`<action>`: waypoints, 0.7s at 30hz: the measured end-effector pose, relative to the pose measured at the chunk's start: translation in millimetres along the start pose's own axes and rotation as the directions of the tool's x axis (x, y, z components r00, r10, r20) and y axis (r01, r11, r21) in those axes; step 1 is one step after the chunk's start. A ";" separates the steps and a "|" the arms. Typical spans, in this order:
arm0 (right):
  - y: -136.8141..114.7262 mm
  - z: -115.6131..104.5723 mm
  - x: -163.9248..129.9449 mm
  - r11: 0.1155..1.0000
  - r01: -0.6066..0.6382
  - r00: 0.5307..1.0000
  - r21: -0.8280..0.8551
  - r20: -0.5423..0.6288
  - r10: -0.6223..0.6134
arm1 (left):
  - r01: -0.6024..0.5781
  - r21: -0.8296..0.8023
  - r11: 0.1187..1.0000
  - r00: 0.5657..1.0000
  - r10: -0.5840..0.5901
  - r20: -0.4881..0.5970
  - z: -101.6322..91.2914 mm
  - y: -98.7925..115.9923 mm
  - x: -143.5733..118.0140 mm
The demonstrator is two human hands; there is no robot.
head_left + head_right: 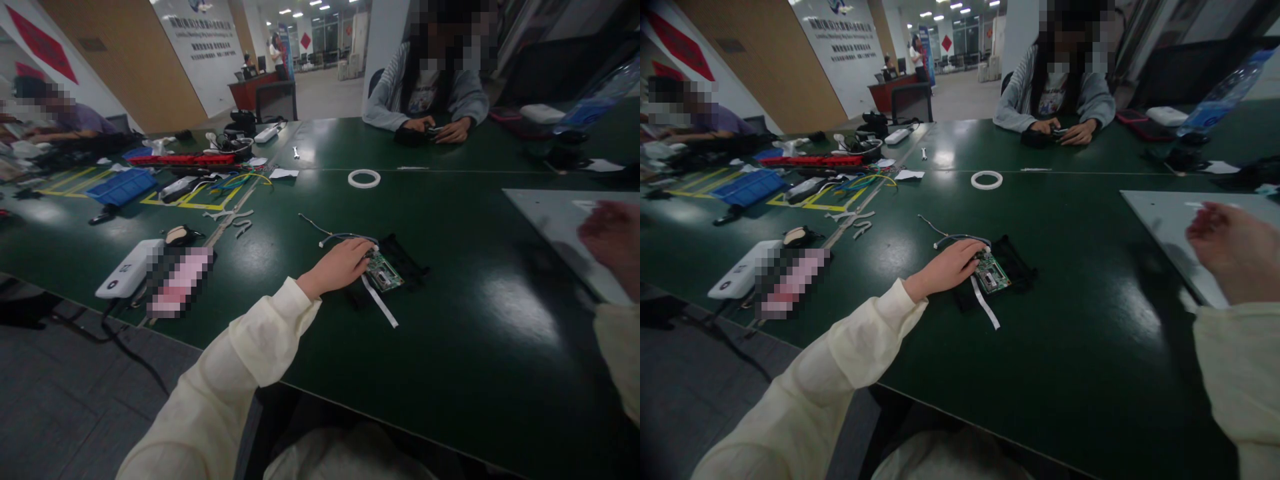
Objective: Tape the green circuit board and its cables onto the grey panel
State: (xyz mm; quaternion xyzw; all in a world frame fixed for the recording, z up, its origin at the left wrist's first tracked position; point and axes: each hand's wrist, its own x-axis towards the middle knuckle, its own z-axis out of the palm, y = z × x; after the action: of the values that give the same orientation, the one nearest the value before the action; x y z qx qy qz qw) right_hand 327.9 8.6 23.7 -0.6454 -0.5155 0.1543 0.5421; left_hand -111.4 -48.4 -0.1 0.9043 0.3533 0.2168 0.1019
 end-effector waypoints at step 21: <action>-159.0 170.0 -188.9 0.884 0.449 0.403 0.132 0.853 -0.332 | -0.123 0.012 0.992 0.991 0.124 -0.056 5.4 -3.5 -5.1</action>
State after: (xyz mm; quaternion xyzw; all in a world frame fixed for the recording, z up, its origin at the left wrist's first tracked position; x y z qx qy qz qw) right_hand 40.3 -75.7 30.3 -0.3748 -0.8582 0.2906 0.1962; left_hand -114.3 -49.5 -7.7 0.9184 0.3003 0.2467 0.0742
